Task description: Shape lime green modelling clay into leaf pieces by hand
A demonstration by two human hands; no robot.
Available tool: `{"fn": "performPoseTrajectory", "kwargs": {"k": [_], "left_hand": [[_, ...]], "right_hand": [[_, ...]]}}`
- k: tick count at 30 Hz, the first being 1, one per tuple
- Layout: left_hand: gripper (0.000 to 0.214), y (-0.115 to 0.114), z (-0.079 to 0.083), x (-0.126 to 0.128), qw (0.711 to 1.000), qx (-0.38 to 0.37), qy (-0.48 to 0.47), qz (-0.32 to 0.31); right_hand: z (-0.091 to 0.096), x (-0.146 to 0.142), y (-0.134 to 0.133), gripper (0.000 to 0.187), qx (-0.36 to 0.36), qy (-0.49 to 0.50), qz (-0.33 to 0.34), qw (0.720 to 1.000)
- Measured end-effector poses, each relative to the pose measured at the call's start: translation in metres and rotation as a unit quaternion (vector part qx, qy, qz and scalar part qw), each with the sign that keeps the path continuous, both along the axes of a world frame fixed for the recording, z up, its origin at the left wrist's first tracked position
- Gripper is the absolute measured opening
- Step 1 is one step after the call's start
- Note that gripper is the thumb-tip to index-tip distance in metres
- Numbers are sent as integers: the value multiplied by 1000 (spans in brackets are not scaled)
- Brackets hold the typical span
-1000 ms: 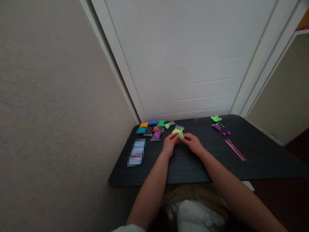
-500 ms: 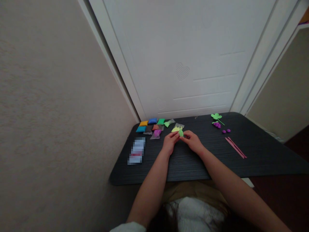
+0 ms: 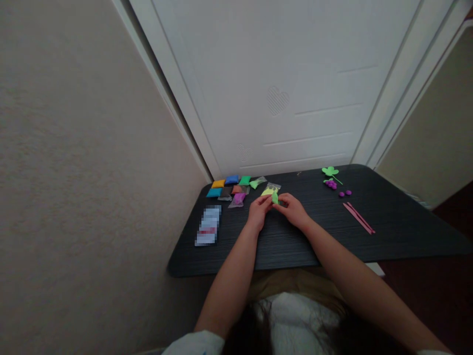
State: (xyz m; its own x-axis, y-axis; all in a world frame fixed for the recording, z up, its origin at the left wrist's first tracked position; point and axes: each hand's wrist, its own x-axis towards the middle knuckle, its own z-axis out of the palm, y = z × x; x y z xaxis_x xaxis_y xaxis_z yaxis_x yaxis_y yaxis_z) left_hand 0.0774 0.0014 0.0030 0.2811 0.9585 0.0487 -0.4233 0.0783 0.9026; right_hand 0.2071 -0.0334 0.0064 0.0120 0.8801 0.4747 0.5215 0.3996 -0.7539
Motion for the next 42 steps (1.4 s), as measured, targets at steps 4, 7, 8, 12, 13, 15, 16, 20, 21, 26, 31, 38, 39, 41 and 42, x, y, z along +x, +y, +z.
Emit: {"fn": "performPoseTrajectory", "kwargs": {"k": [4, 7, 8, 12, 13, 15, 16, 20, 21, 26, 31, 38, 39, 41, 42], "left_hand": [[29, 0, 0, 0, 1000, 5, -1, -10], [28, -1, 1, 0, 1000, -3, 0, -4], [28, -1, 1, 0, 1000, -5, 2, -2], [27, -1, 2, 0, 1000, -7, 6, -4], [26, -1, 1, 0, 1000, -6, 6, -7], [26, -1, 1, 1, 1000, -7, 7, -13], [25, -1, 1, 1, 1000, -9, 9, -15], [24, -1, 3, 0, 1000, -22, -2, -12], [25, -1, 4, -1, 1000, -27, -7, -12], [25, -1, 5, -2, 999, -32, -11, -17], [26, -2, 5, -1, 999, -26, 2, -36], [26, -1, 4, -2, 998, -32, -37, -34], [25, -1, 4, -2, 998, -34, -41, -31], [24, -1, 3, -3, 998, -35, -39, -29], [24, -1, 3, -3, 998, -36, -33, -31]], "right_hand": [[0, 1, 0, 20, -4, 6, 10, 1000], [0, 0, 0, 21, -10, -3, 10, 1000], [0, 0, 0, 23, -9, -8, 4, 1000], [1, -1, -1, 21, 7, -27, -11, 1000], [1, 0, -1, 18, 9, -28, -10, 1000], [2, 0, -1, 18, 5, -25, -4, 1000], [3, 1, -1, 18, 1, -23, 0, 1000], [5, -1, -3, 21, -7, -33, 9, 999], [5, -2, -4, 24, -4, -37, 7, 999], [5, -3, -5, 22, 6, -27, 0, 1000], [6, 0, -3, 20, -18, 11, 24, 1000], [2, -1, -2, 29, -5, 4, 2, 1000], [2, -2, -3, 29, 1, -4, -3, 1000], [2, -3, -3, 25, 13, -19, -12, 1000], [2, -3, -4, 22, 20, -23, -17, 999]]}}
